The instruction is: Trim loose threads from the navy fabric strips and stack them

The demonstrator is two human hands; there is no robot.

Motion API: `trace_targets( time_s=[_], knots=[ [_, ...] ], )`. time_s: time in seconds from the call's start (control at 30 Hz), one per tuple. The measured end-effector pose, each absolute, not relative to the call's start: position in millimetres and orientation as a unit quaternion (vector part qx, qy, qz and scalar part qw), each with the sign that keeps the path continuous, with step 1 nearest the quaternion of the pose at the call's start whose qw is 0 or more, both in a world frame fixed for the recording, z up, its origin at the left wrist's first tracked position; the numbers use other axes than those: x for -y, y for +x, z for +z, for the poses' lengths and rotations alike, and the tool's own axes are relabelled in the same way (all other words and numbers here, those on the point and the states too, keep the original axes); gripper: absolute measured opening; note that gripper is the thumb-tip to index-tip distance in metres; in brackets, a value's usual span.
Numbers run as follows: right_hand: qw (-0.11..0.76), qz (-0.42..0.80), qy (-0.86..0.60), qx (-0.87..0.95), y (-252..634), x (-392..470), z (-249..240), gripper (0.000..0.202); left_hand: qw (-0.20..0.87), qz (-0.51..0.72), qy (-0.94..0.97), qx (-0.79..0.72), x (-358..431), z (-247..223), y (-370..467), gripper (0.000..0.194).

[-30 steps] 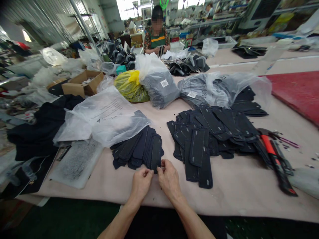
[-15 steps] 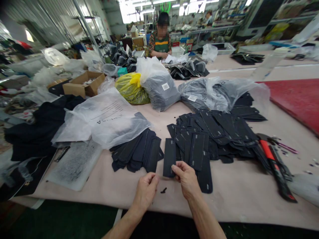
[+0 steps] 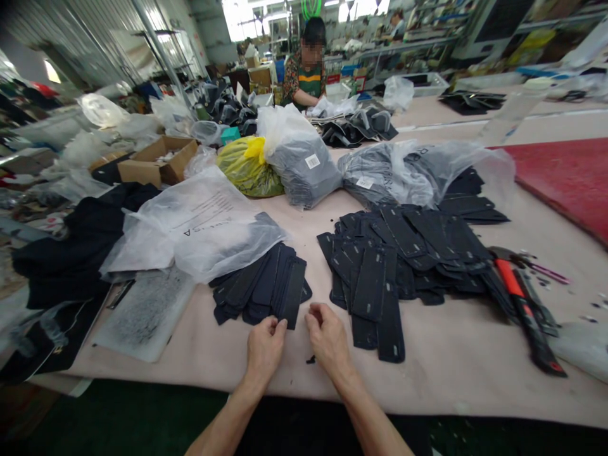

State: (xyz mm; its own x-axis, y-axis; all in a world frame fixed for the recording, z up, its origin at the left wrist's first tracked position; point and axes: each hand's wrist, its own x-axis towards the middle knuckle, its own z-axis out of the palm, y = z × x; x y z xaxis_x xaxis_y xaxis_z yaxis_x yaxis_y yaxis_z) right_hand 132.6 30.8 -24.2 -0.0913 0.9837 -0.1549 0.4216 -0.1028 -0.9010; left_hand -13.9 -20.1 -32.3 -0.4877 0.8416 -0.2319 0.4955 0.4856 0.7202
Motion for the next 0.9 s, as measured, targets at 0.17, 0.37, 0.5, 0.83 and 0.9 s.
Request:
trace_targets(
  time_s=[0.17, 0.37, 0.5, 0.83, 0.9],
  knots=[
    [0.315, 0.488, -0.591, 0.559, 117, -21, -39, 0.027, 0.502, 0.379, 0.223, -0.744, 23, -28, -12, 0.031],
    [0.343, 0.667, -0.546, 0.374, 126, -14, -36, 0.029, 0.615, 0.439, 0.126, -0.643, 32, -21, -5, 0.041],
    [0.365, 0.694, -0.526, 0.33, 130, -15, -30, 0.026, 0.638, 0.399, 0.171, -0.635, 34, -23, -1, 0.043],
    [0.311, 0.678, -0.485, 0.456, 166, -21, -2, 0.019, 0.531, 0.455, 0.236, -0.675, 14, -8, -14, 0.05],
    [0.27, 0.687, -0.463, 0.491, 173, -12, 1, 0.019, 0.526, 0.476, 0.219, -0.67, 4, -1, -22, 0.052]
  ],
)
